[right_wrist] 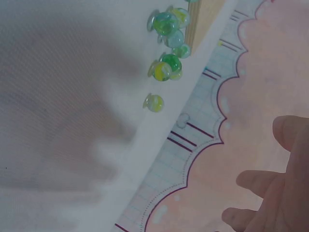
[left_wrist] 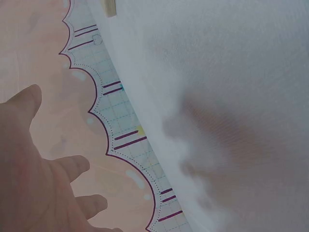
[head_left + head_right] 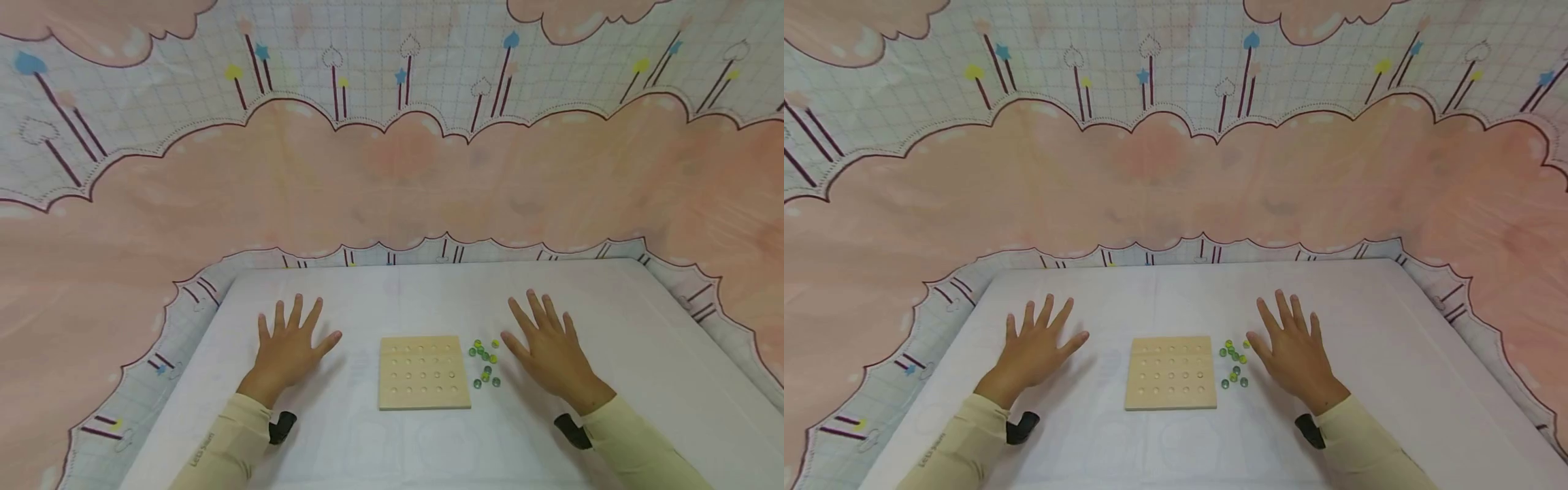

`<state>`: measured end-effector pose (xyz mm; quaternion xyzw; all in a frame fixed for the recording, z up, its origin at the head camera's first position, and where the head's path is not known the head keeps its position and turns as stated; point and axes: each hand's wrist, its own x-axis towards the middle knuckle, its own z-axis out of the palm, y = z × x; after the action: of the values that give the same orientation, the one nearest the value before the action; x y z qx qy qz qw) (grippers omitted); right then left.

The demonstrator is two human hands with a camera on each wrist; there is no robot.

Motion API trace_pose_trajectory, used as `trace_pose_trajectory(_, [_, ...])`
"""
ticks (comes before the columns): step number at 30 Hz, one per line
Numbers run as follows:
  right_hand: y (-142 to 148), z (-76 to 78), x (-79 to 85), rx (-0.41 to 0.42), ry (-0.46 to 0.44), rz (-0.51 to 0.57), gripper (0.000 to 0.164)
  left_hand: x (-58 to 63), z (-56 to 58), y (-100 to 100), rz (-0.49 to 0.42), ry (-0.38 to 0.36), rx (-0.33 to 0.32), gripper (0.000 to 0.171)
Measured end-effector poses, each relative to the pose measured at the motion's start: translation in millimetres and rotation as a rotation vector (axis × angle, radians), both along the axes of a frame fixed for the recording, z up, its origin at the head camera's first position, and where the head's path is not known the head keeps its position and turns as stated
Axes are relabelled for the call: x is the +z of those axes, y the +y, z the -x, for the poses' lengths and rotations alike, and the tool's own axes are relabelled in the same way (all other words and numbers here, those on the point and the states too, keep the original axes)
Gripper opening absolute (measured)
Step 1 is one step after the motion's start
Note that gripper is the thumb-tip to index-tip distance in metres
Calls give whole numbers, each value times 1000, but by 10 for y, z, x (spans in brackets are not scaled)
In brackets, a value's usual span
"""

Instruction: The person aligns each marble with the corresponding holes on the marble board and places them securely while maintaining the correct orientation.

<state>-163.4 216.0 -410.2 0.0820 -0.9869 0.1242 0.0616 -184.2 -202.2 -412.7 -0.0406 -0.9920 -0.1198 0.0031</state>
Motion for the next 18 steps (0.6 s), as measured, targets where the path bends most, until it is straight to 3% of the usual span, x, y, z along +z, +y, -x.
trace_pose_trajectory(18, [-24, -54, 23, 7, 2, 24, 70, -6, -35, 74, 0, 7, -7, 85])
